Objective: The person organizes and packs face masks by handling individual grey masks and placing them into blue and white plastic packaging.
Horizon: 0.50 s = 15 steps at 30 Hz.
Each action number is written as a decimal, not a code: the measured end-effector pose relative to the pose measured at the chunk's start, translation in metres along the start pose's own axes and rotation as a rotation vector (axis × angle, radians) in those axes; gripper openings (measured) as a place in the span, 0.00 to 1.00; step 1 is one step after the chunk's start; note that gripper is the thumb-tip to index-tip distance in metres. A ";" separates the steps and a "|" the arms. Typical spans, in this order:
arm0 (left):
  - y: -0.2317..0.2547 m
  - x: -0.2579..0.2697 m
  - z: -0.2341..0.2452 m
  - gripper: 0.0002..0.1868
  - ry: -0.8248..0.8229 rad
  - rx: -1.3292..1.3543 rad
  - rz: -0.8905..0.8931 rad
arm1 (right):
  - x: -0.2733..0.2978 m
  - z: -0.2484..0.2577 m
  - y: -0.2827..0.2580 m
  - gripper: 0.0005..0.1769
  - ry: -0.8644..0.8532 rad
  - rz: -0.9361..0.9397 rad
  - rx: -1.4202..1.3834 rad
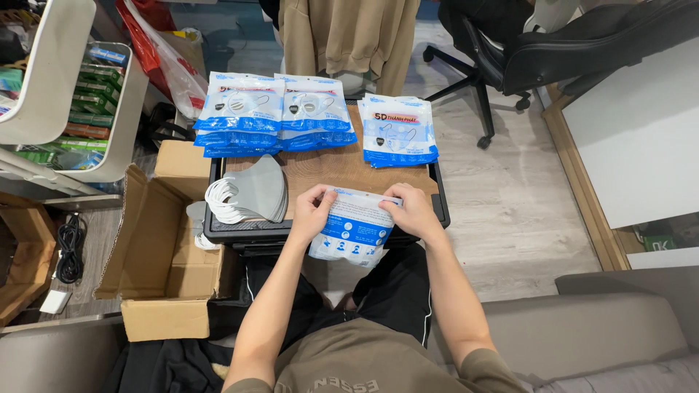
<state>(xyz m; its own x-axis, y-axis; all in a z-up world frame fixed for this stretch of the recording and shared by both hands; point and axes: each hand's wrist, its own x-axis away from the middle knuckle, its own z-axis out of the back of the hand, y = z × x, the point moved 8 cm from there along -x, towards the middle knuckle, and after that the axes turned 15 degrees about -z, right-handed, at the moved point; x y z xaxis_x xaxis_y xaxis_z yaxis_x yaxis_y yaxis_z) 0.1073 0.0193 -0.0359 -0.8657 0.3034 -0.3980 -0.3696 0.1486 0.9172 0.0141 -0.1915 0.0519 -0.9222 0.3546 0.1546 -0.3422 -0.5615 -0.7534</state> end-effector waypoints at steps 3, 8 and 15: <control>0.000 0.000 0.000 0.06 0.001 0.016 -0.007 | -0.002 -0.004 0.003 0.01 -0.010 0.026 0.020; 0.004 -0.001 -0.001 0.06 -0.023 0.013 -0.022 | 0.006 -0.007 -0.015 0.10 -0.047 0.035 0.172; 0.008 0.000 -0.002 0.06 -0.030 0.043 -0.029 | -0.002 -0.017 -0.011 0.07 -0.070 0.053 0.264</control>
<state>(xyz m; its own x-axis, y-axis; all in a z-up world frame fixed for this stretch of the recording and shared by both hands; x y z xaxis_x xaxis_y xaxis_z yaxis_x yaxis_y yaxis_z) 0.1040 0.0189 -0.0279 -0.8443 0.3263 -0.4250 -0.3785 0.1982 0.9041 0.0234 -0.1731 0.0490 -0.9470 0.2725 0.1699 -0.3200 -0.7568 -0.5700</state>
